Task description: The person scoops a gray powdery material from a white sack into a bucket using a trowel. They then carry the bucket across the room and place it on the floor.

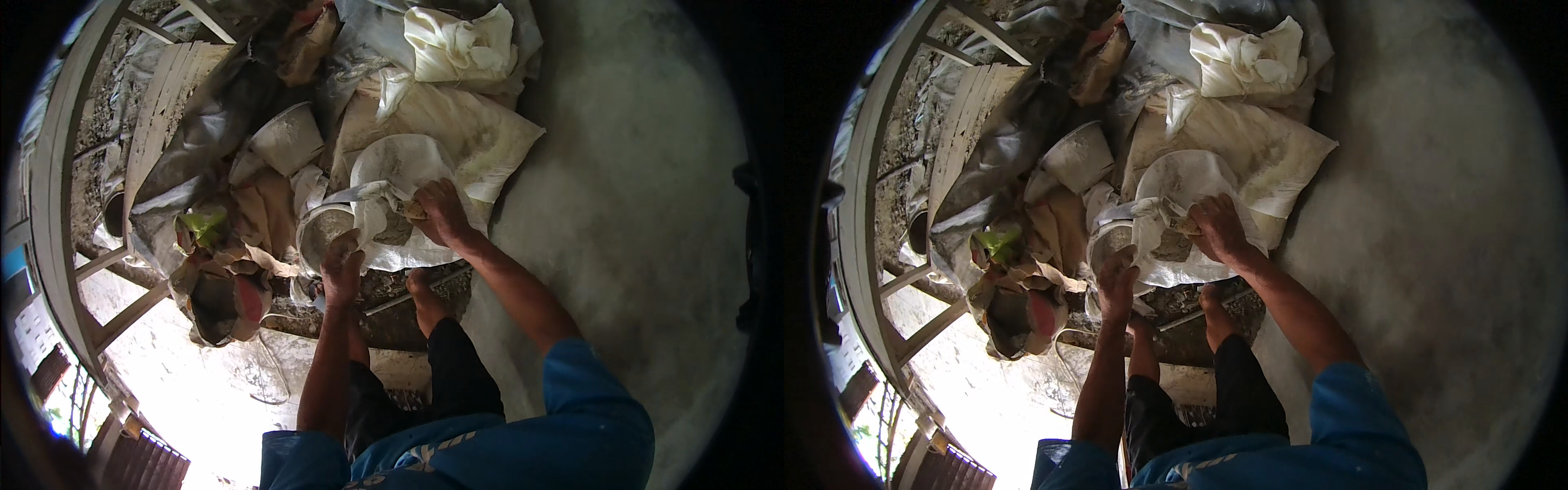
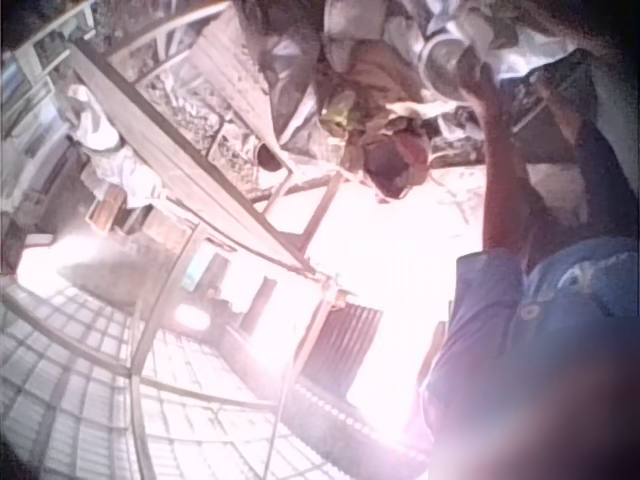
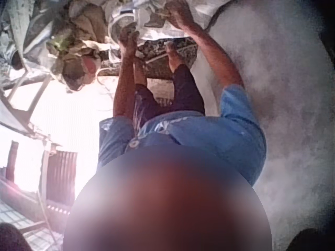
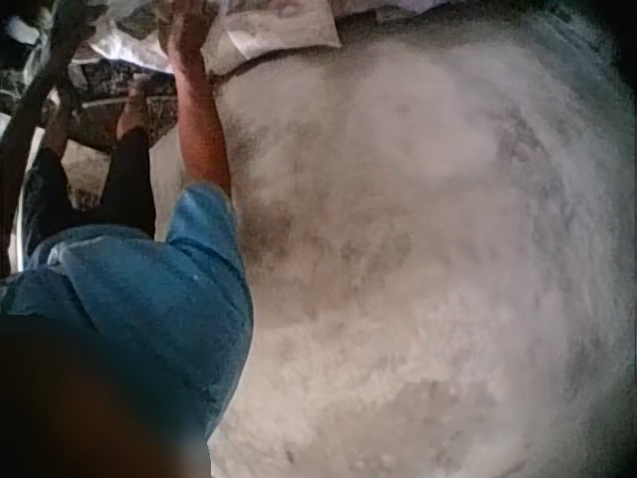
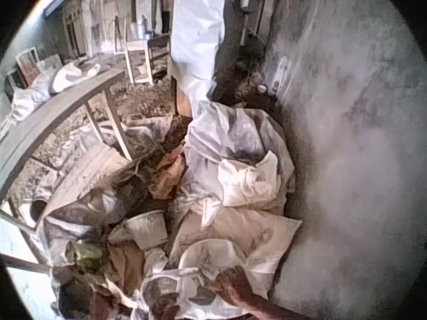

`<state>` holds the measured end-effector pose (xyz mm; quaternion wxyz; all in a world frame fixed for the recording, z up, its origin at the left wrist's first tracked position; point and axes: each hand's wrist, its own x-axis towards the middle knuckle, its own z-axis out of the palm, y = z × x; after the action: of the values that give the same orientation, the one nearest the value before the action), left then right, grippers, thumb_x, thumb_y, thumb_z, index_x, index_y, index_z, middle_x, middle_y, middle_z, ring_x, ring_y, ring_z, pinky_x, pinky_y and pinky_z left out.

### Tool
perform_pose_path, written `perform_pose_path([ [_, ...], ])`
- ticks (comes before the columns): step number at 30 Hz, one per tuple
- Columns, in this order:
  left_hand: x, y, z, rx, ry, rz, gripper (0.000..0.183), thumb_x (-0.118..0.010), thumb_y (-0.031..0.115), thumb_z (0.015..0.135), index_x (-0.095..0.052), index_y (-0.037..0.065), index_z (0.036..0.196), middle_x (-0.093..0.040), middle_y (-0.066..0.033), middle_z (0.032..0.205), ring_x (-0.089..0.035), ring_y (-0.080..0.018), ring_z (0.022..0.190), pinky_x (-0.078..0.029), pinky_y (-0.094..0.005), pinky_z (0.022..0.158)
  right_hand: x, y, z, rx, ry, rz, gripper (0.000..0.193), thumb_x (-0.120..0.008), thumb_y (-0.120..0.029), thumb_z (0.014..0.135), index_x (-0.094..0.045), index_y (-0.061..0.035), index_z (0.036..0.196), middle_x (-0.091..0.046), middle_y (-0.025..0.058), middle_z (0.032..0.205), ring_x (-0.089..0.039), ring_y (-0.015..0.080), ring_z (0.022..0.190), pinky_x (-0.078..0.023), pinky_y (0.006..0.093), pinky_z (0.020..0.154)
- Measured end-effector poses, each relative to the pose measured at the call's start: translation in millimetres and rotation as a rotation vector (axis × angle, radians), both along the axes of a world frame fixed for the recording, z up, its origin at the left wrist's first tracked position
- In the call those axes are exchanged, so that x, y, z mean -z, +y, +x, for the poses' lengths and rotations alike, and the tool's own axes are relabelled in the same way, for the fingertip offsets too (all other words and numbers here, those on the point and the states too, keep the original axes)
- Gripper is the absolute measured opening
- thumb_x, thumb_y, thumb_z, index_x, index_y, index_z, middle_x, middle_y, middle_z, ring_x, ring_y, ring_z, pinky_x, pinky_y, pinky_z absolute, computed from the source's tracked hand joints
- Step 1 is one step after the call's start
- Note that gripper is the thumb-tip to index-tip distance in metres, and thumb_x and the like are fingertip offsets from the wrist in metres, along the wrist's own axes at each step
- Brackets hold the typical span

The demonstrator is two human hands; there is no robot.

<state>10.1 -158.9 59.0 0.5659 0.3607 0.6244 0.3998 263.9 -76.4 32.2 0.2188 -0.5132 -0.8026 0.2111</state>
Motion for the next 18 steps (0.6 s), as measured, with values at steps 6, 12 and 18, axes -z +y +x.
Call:
perform_pose_path([
  [6,8,-8,-18,-0.2,-0.198,-0.094,0.026,-0.062,-0.004,0.077,-0.069,0.002,0.102,-0.068,-0.0119,0.121,-0.061,-0.0199,0.109,-0.046,-0.0326,0.098,0,23,8,0.185,-0.044,-0.098,0.033,-0.081,-0.013,0.066,-0.063,-0.0063,0.092,-0.065,0.0147,0.084,-0.061,0.0393,0.086,-0.045,0.048,0.082],
  [12,23,-5,-27,-0.385,-0.369,-0.184,0.017,-0.061,-0.002,0.081,-0.067,0.004,0.096,-0.068,-0.007,0.104,-0.062,-0.0156,0.093,-0.048,-0.0308,0.087,-47,55,34,0.358,0.081,0.174,0.024,-0.072,-0.001,0.07,-0.058,-0.0049,0.089,-0.06,0.0158,0.081,-0.059,0.0417,0.08,-0.047,0.0487,0.071],
  [18,-1,21,-11,-0.322,-0.128,-0.117,0.026,-0.061,0.002,0.083,-0.066,-0.001,0.108,-0.065,-0.0065,0.102,-0.06,-0.0165,0.091,-0.046,-0.0309,0.087,-73,70,21,0.356,0.157,0.117,0.023,-0.072,-0.004,0.072,-0.055,-0.0049,0.086,-0.059,0.0152,0.077,-0.057,0.0398,0.074,-0.046,0.0466,0.068],
])
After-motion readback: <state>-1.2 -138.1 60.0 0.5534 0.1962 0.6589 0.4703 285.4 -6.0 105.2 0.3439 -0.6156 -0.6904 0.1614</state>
